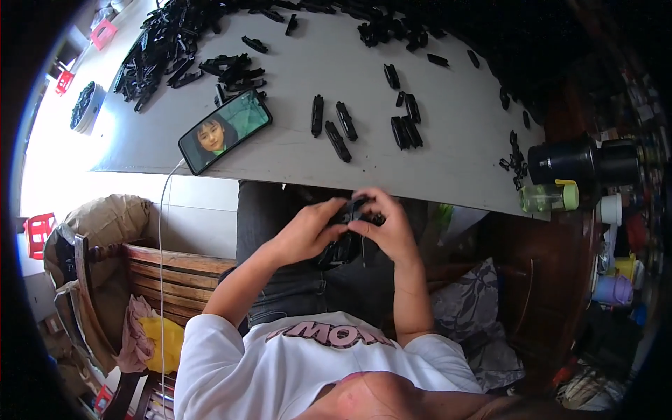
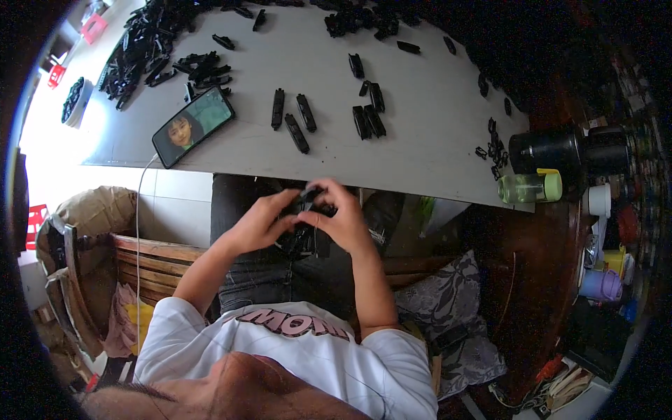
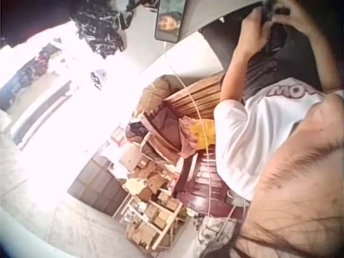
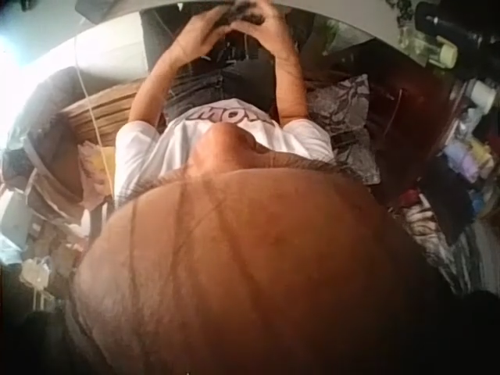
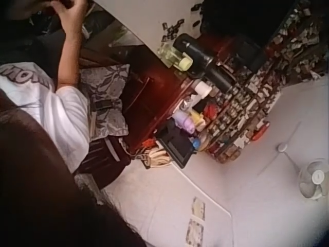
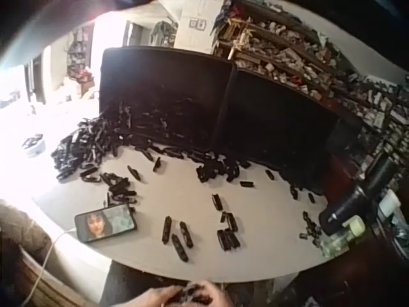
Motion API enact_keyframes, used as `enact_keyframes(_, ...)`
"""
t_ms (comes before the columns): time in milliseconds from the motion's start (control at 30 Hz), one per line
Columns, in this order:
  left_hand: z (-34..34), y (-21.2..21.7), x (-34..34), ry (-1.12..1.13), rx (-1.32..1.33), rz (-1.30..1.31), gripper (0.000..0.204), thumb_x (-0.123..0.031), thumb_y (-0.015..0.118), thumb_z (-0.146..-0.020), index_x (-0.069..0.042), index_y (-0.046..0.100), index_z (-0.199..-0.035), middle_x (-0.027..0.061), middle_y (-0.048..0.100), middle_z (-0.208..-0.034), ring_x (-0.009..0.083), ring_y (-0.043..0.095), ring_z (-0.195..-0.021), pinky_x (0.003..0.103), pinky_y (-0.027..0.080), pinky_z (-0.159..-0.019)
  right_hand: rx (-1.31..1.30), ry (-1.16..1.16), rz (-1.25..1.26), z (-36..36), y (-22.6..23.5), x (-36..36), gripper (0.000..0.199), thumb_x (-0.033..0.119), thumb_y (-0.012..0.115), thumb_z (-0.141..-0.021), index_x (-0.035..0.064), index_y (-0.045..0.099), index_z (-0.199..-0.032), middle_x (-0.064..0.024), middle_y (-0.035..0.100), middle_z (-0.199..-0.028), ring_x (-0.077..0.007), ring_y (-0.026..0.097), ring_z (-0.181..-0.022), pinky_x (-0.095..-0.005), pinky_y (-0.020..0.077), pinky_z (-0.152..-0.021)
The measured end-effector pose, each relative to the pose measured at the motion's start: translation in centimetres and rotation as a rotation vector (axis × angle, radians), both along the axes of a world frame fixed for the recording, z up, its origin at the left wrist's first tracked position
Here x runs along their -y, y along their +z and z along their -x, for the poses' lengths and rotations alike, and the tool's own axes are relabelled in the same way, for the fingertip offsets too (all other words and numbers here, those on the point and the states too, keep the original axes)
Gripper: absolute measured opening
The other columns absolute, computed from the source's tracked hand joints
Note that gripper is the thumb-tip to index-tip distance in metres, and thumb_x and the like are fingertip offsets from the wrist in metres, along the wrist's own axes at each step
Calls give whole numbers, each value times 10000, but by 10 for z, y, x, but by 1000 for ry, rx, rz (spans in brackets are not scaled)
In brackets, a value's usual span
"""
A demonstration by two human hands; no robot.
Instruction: Assembling small black plastic components by hand on a desk.
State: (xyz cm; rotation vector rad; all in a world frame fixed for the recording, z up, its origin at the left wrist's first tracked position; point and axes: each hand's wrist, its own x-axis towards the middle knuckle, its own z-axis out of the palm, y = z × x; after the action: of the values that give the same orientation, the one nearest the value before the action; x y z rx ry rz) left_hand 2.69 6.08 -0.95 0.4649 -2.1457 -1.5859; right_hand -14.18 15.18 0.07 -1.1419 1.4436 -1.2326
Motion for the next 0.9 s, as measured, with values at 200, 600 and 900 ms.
enact_keyframes(200, -8, -36, -16, -56, 191, -8, 258, -67, 574, -805, 31, 498, -1031, 231, 568, -833, 425, 548, -794, 415, 444, -657, -25, -4, -69, -6, -68, -15, 341, 236, 748, -760, 13, 554, -930, -25, 584, -689, -79, 537, -656, -239, 416, -585)
enact_keyframes(600, 14, -126, -14, 195, 441, 622, 460, -136, 630, -770, -13, 493, -1191, 162, 436, -1263, 348, 404, -1180, 444, 342, -967, -677, -261, 17, -22, -144, -3, 428, 155, 683, -786, -8, 509, -1141, -176, 510, -1143, -322, 524, -1021, -399, 434, -872)
enact_keyframes(900, 6, -4, 27, -43, 370, 587, 387, -66, 595, -742, -74, 560, -1128, 110, 559, -1132, 293, 504, -1081, 357, 450, -857, -981, -504, 192, 27, -1, 26, 132, 95, 644, -783, 28, 613, -892, -83, 578, -800, -232, 599, -696, -328, 466, -598)
